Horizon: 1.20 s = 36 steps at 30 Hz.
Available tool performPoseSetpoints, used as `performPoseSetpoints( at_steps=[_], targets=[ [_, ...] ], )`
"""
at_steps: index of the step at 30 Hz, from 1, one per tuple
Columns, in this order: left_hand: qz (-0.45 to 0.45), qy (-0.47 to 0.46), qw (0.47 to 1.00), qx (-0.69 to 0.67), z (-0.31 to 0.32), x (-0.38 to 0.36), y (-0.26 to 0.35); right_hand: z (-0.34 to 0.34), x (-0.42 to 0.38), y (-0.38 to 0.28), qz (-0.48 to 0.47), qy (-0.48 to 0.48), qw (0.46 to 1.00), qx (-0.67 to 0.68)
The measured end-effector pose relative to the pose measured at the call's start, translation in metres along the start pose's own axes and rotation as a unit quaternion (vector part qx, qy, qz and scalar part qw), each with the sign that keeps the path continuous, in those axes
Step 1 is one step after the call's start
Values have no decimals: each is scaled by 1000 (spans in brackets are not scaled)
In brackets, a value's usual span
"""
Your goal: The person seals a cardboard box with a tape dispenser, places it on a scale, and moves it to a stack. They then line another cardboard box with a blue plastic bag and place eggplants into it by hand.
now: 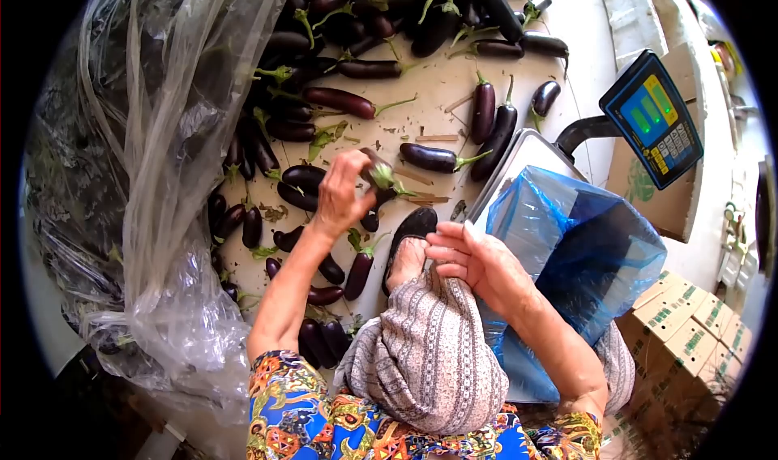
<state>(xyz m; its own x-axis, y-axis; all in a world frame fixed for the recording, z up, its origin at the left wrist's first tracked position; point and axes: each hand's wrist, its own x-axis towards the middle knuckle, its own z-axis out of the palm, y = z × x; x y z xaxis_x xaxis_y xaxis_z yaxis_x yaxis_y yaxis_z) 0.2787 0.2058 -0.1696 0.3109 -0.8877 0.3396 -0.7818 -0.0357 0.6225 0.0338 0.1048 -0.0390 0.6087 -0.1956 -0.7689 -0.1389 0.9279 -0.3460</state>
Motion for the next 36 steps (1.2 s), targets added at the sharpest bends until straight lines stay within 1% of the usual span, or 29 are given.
performPoseSetpoints(
  at_steps=[2,3,5,6,7,8,9,11,12,13,14,15,17,19,20,21,22,23,24,26,27,28,29,31,33,34,36],
  targets=[
    [75,13,994,-80,-17,8,50,5,11,0,7,20,998,61],
    [98,9,988,-121,-23,11,77,0,18,2,-9,-28,998,62],
    [157,-17,973,-170,-24,15,108,-8,27,2,-48,-120,990,61],
    [113,-22,971,-209,-26,17,113,-5,19,-1,-79,-86,992,45],
    [69,-28,966,-248,-27,17,114,1,10,-10,-89,-72,993,22],
    [-25,-36,962,-269,-30,12,111,-2,-4,-20,-93,-72,993,3],
    [-173,-16,907,-385,-25,5,105,-10,-22,-32,-94,-74,993,-13],
    [-320,-13,875,-362,-22,-3,77,-17,-79,-63,-110,-13,985,-132],
    [-344,-10,883,-320,-7,-17,52,-30,-104,-68,-141,1,976,-165],
    [-365,-6,889,-277,10,-32,25,-37,-127,-72,-141,36,974,-176],
    [-361,-37,917,-165,19,-42,10,-44,-145,-71,-147,61,971,-178],
    [-343,-62,929,-126,25,-49,3,-51,-158,-66,-139,86,972,-166],
    [-277,-62,957,-69,51,-71,-16,-66,-166,-42,-109,163,970,-147],
    [-197,-65,977,47,65,-74,-14,-100,-153,-12,-78,196,970,-117],
    [-197,-66,976,70,70,-70,-8,-116,-141,-1,-52,212,969,-114],
    [-196,-67,974,93,75,-65,-2,-127,-123,12,-61,252,962,-90],
    [-176,-76,977,89,79,-62,-2,-147,-103,21,-33,276,957,-87],
    [-155,-85,981,84,85,-57,-3,-154,-80,29,-49,298,951,-69],
    [-134,-94,983,79,91,-50,-4,-170,-56,41,-78,287,953,-49],
    [-78,-101,989,79,96,-25,7,-233,-1,75,-102,288,944,-126],
    [-50,-104,990,77,102,-11,10,-242,14,73,-131,232,940,-212],
    [-39,-114,989,84,112,-1,8,-245,28,68,-169,179,925,-291],
    [-36,-117,988,98,125,5,4,-248,36,66,-192,158,912,-325],
    [-17,-143,976,166,153,10,-12,-238,41,59,-201,151,916,-311],
    [-44,-184,962,198,167,17,-21,-222,43,56,-197,162,932,-257],
    [-37,-170,967,186,164,21,-18,-212,44,53,-191,166,941,-223],
    [-39,-202,966,159,151,24,-12,-196,43,43,-167,168,963,-131]
  ],
)
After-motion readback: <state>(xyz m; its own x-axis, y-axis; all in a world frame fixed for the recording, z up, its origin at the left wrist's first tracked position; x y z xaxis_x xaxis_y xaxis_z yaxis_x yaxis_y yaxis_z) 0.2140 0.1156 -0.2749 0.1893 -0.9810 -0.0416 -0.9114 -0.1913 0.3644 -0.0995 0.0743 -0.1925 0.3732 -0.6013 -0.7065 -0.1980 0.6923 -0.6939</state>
